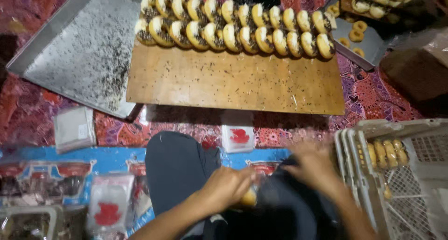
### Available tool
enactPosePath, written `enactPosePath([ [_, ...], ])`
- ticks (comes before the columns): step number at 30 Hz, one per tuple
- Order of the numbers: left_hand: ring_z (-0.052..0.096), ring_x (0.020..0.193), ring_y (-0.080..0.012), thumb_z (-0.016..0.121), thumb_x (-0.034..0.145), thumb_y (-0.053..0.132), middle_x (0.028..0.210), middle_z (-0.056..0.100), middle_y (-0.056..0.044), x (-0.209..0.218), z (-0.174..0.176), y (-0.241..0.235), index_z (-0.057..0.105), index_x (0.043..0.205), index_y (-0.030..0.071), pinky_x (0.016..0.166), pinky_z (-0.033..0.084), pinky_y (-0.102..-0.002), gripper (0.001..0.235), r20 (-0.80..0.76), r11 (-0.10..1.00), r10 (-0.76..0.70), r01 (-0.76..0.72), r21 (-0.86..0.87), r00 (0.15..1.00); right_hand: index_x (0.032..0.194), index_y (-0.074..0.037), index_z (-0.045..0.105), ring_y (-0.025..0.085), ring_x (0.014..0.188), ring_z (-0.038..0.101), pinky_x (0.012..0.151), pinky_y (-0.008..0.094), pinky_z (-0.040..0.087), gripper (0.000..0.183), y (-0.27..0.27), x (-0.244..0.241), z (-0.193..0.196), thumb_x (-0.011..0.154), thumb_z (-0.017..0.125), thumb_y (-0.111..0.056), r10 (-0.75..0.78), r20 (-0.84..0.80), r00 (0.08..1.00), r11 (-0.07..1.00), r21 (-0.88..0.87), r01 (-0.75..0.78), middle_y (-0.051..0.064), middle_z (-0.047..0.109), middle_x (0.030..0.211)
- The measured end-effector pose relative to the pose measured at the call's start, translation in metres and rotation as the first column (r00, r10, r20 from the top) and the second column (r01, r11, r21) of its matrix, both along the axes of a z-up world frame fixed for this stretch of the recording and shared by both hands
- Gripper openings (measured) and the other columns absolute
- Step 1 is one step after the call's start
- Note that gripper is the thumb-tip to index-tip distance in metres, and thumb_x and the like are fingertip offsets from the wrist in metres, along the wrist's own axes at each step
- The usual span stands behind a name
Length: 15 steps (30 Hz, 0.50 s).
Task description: The person picks doughnuts from a wooden board, places them into small plastic bags, and then puts the sealed bags into a white plastic crate. The doughnuts are topped with chocolate and sprinkles.
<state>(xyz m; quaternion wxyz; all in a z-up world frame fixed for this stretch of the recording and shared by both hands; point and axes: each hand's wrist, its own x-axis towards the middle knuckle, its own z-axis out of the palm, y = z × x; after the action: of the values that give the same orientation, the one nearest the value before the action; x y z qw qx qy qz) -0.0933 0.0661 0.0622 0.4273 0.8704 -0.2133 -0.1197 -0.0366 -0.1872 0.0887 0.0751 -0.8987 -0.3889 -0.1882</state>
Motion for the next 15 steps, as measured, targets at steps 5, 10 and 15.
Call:
enactPosePath([
  [5,0.07,0.075,-0.0391,0.055,0.102,0.013,0.103,0.073,-0.02,-0.002,-0.032,-0.013,0.066,0.108,-0.003,0.061,0.056,-0.047,0.021,0.338,0.986,0.076,-0.02,-0.167,0.938,0.114,-0.006,0.074,0.026,0.085,0.066,0.075,0.04,0.051,0.029,0.015,-0.04,-0.023,0.088,0.073,-0.021,0.015,-0.236,0.972,1.0,0.015,-0.012,0.007,0.07,0.094],
  [10,0.072,0.082,-0.0335,0.056,0.104,0.009,0.111,0.069,-0.011,-0.016,-0.047,0.002,0.066,0.114,0.001,0.07,0.059,-0.042,0.016,0.418,0.976,0.055,0.039,-0.215,0.907,0.103,-0.002,0.067,0.031,0.088,0.066,0.075,0.046,0.055,0.023,0.011,0.003,-0.017,0.09,0.068,-0.021,0.293,-0.011,0.956,0.945,0.158,-0.288,0.013,0.067,0.096],
  [15,0.073,0.09,-0.0327,0.051,0.112,0.013,0.126,0.071,-0.011,-0.017,-0.051,0.025,0.056,0.127,0.0,0.07,0.06,-0.037,0.021,0.484,0.911,0.184,0.037,-0.411,0.856,0.102,-0.003,0.073,0.022,0.076,0.068,0.066,0.04,0.056,0.02,0.025,-0.001,0.006,0.089,0.067,-0.016,0.055,-0.485,0.873,0.927,0.35,0.136,0.01,0.07,0.089],
])
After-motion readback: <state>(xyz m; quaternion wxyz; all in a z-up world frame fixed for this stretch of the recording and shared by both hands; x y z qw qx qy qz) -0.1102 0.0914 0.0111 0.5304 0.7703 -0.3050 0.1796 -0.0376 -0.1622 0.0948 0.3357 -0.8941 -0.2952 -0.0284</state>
